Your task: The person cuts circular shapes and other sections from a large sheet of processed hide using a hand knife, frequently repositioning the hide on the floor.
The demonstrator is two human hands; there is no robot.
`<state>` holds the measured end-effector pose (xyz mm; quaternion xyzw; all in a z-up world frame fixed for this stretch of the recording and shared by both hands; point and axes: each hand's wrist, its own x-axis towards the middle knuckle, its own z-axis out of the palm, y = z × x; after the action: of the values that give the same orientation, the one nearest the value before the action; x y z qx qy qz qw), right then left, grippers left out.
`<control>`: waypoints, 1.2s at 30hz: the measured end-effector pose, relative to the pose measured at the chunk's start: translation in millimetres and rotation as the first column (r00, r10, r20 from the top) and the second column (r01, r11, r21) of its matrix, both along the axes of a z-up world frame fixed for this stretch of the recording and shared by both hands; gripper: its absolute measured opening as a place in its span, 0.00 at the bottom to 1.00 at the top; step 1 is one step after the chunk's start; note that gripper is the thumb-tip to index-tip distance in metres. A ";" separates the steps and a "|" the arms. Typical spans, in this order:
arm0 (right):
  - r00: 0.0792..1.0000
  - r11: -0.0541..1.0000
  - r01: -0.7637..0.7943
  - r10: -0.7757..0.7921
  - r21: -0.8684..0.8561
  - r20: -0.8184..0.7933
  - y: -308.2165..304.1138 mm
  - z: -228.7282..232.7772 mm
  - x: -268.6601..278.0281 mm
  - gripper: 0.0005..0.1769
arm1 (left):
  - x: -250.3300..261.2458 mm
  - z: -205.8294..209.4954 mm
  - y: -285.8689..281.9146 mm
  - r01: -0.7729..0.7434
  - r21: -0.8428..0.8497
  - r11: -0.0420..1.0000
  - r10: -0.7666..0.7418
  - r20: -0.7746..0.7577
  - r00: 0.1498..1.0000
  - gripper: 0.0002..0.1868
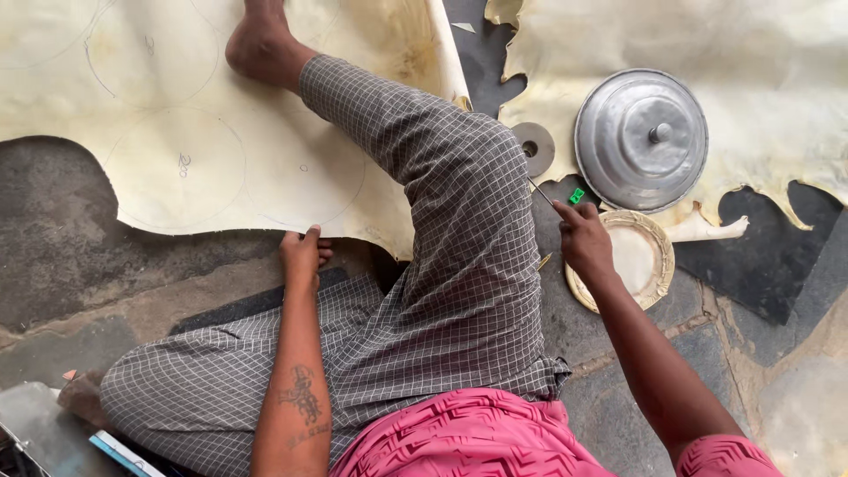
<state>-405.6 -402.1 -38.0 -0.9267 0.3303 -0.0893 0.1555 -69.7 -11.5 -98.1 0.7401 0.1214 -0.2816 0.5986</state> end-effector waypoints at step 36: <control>0.917 0.820 0.213 -0.355 0.532 0.181 -30.2 40.4 108.4 0.12 | -36.6 -52.4 -114.4 -0.078 -0.222 0.972 0.159 0.376 0.913 0.23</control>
<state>-297.2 -432.3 2.4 -0.7725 0.4529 -0.1490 0.4193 -106.3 -125.9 -150.5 0.7078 0.0153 -0.1021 0.6988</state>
